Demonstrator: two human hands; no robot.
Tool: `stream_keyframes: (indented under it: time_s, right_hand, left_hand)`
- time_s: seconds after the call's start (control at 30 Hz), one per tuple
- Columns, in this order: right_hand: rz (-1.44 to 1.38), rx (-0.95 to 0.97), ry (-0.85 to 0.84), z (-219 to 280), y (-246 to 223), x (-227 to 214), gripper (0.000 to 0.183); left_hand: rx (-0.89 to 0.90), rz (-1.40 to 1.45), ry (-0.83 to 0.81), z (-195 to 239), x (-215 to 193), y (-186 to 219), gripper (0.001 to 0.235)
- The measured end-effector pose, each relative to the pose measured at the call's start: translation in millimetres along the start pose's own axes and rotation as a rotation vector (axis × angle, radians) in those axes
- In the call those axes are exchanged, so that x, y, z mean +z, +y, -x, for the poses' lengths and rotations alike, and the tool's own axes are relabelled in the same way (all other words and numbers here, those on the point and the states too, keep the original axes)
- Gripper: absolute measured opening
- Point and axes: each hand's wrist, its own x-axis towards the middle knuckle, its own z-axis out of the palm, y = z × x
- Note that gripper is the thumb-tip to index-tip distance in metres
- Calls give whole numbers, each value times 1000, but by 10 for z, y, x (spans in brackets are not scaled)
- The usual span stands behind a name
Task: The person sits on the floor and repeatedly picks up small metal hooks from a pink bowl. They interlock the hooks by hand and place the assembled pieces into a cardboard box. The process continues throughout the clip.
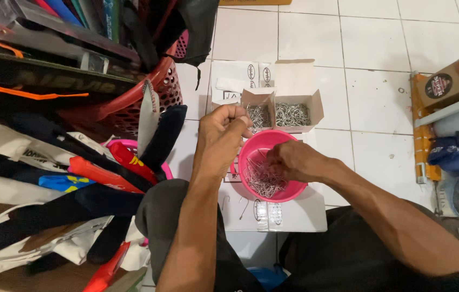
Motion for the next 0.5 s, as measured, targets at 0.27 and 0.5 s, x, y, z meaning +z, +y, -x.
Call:
stream_keyframes:
  time_s: [0.27,0.5]
  right_hand:
    - [-412,36,133,168,-80,-290,12]
    - [-716,60,172,332,-159,-515,15]
  left_hand:
    - [-20,-63,-42,-27,41,-103,17]
    - [-77,-161,-185,9,91,-176,20]
